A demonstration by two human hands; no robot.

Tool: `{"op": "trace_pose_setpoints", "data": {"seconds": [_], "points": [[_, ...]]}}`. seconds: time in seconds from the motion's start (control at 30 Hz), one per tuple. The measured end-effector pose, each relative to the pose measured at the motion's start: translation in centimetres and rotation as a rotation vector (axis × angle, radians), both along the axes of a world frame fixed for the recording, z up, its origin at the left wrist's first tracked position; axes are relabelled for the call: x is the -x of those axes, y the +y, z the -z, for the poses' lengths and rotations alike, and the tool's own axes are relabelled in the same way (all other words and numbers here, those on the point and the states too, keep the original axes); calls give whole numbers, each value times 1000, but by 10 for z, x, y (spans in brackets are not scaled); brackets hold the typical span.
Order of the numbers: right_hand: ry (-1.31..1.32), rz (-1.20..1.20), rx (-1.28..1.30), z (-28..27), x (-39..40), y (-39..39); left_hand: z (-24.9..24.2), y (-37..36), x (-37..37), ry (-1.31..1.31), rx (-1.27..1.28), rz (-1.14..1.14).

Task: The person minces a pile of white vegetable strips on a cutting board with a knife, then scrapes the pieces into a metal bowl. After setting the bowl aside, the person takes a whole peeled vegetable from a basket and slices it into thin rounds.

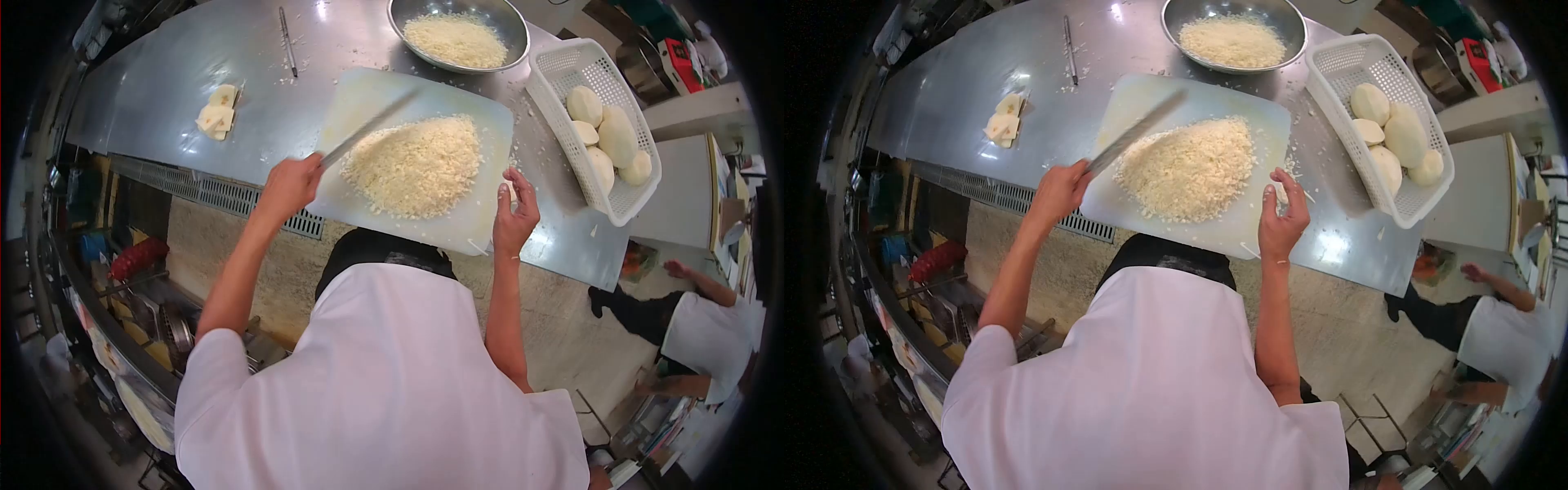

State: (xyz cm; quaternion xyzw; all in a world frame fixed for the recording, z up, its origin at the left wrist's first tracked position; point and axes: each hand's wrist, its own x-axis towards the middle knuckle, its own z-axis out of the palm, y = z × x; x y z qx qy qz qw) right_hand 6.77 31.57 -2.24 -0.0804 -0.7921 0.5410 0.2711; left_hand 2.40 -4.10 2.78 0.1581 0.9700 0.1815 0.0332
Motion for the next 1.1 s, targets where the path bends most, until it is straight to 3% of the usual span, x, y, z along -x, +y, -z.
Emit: {"op": "trace_pose_setpoints", "data": {"seconds": [0.1, 0.17, 0.27, 0.37, 0.43, 0.63, 0.73, 0.9, 0.97, 1.1], "points": [[-25, 41, 45, 12, -6, 14, 23, -1, -41, -73, 79, -261], [-38, 26, 104, 14, -4, 14, 42, 30, -65, -97, -54, -279], [-49, -8, 89, 10, 1, 10, 38, 78, -67, -67, -57, -280], [-11, -61, 108, -6, 18, 4, -9, 94, -55, -29, -141, -185], [22, -62, 61, -13, 24, 5, -38, 100, -59, -164, -192, -222], [58, -50, 145, -13, 38, 13, 16, 117, -43, -129, -134, -108], [78, -56, 50, -13, 35, 27, -24, 120, -47, -218, -150, -200], [24, -58, 165, 3, 38, 37, 29, 100, -38, -188, -71, -261], [20, -65, 177, 6, 45, 39, 24, 92, -29, -199, -64, -255], [-45, -166, 232, 11, 65, 36, -4, 84, -33, -56, -302, -378]]}}
